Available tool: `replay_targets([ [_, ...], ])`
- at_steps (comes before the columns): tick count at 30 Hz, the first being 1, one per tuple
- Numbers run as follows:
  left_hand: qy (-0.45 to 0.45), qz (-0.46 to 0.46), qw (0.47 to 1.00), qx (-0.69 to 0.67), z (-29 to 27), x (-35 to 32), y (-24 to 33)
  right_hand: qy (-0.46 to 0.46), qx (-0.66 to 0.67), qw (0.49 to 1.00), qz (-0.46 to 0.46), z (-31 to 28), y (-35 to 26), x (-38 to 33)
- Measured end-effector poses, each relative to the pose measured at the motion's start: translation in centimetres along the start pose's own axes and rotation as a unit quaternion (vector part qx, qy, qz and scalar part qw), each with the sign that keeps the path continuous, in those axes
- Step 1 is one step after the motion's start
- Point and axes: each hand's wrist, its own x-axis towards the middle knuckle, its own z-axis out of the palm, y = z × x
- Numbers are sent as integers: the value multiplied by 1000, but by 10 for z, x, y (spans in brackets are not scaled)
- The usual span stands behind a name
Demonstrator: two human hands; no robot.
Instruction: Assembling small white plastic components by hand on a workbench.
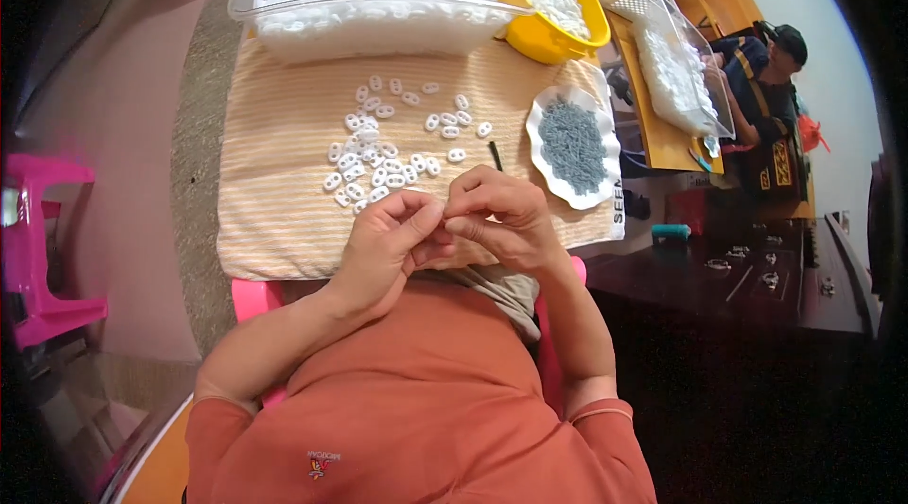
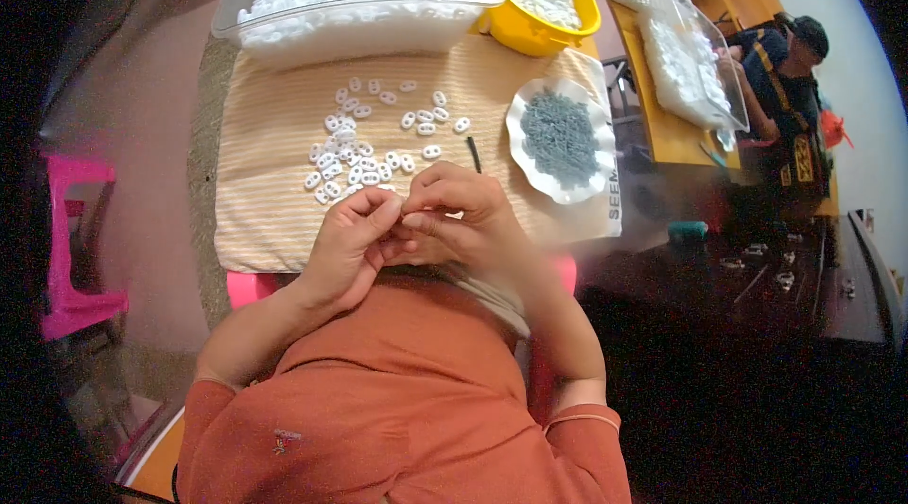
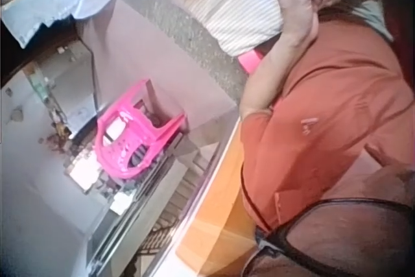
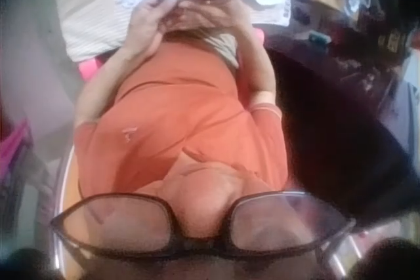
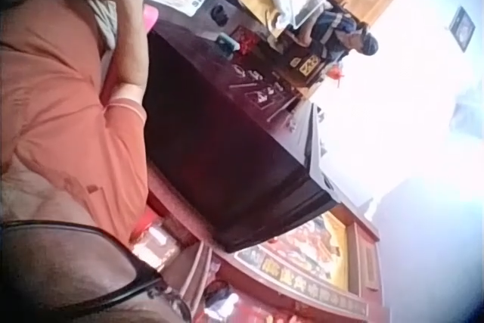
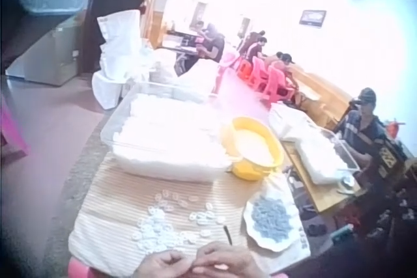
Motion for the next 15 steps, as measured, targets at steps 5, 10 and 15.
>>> replay_targets([
  [5, -43, -11, 999, 3, 2, -1, 0, 13, 201, 974, 105, -1, 3, -11],
  [10, -53, -30, 998, 4, 1, -1, 0, 17, 271, 954, 131, 0, 5, -17],
  [15, -63, -48, 997, -2, 5, -1, 2, 48, 291, 948, 120, 3, 9, -26],
])
